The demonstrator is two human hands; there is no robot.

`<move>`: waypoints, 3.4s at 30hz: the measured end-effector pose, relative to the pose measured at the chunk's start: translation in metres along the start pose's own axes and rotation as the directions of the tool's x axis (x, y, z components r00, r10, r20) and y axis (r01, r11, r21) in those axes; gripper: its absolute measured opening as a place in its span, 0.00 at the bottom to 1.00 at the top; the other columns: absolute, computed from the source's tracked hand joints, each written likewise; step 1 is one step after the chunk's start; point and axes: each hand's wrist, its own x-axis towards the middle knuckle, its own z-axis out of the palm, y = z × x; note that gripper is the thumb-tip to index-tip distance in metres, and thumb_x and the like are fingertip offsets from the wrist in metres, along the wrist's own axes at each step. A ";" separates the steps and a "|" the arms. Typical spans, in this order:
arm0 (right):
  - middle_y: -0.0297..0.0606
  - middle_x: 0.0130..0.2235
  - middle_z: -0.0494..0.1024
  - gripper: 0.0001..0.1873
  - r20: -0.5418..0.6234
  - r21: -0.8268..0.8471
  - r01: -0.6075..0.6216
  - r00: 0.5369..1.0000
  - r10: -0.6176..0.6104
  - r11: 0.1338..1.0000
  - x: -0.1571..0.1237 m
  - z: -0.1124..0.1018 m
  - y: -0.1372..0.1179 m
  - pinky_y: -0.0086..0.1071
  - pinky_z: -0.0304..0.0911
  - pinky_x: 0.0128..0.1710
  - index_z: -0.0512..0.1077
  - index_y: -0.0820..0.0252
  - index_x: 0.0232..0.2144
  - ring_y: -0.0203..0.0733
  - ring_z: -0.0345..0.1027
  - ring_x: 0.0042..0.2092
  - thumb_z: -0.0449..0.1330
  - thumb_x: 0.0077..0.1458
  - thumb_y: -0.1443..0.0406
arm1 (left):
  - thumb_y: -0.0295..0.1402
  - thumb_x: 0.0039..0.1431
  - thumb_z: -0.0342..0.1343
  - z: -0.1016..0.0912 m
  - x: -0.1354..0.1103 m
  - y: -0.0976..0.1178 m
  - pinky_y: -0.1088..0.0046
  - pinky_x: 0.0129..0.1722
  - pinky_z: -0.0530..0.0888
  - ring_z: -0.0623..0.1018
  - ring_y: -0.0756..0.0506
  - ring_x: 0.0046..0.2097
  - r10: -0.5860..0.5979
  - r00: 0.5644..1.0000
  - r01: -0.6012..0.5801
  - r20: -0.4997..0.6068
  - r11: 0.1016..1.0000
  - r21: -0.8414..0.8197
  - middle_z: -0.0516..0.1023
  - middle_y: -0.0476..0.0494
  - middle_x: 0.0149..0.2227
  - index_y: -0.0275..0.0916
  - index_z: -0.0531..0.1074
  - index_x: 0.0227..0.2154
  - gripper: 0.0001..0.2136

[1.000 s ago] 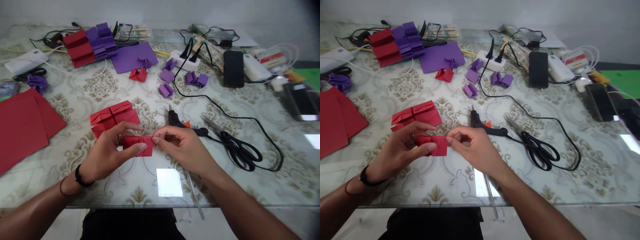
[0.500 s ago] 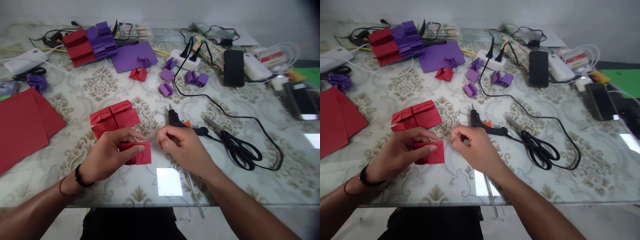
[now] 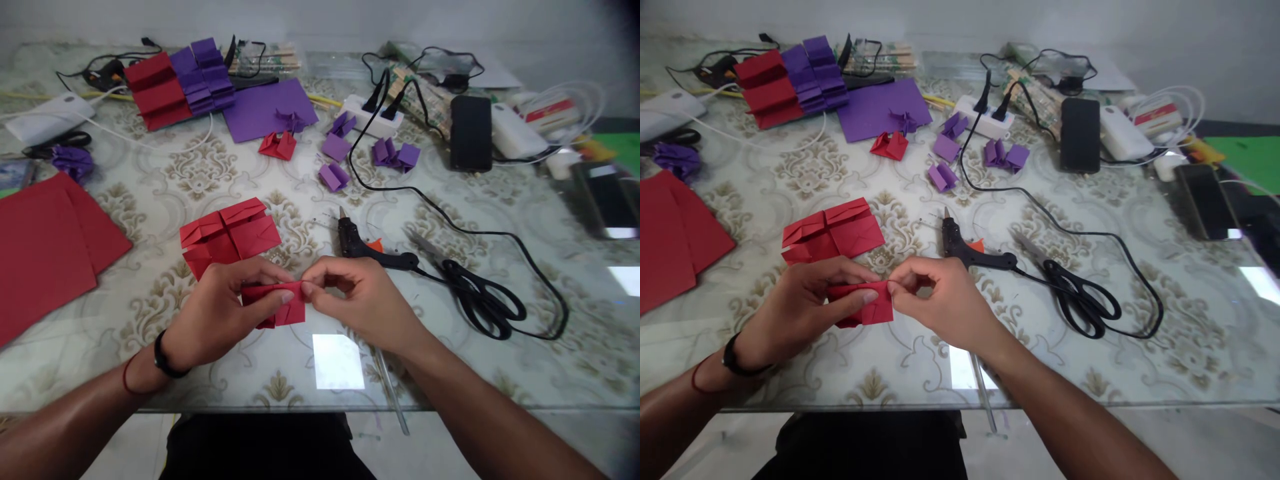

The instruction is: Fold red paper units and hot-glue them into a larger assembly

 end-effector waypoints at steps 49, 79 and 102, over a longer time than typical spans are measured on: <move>0.28 0.24 0.59 0.22 -0.042 0.521 0.001 0.999 0.025 0.854 0.005 -0.008 0.003 0.37 0.70 0.33 0.66 0.54 0.24 0.38 0.55 0.27 0.64 0.67 0.53 | 0.42 0.62 0.68 -0.006 0.004 0.001 0.76 0.35 0.80 0.86 0.44 0.41 -0.084 0.992 0.079 -0.094 0.995 -0.054 0.89 0.45 0.42 0.43 0.83 0.44 0.11; 0.32 0.28 0.76 0.16 0.135 0.055 -0.042 0.990 0.034 0.998 -0.001 0.005 0.000 0.30 0.62 0.31 0.75 0.58 0.30 0.36 0.67 0.30 0.65 0.66 0.55 | 0.38 0.66 0.63 -0.001 0.000 0.001 0.75 0.36 0.76 0.82 0.48 0.36 0.019 0.991 -0.018 -0.130 1.000 0.002 0.84 0.49 0.35 0.42 0.77 0.50 0.12; 0.29 0.26 0.72 0.16 0.047 0.041 0.091 0.995 -0.093 0.995 -0.002 -0.002 -0.006 0.27 0.58 0.27 0.75 0.59 0.27 0.32 0.61 0.28 0.61 0.69 0.60 | 0.39 0.67 0.58 -0.009 0.002 0.003 0.76 0.25 0.62 0.67 0.53 0.27 -0.084 0.977 0.056 0.197 0.988 0.141 0.70 0.52 0.23 0.37 0.71 0.23 0.16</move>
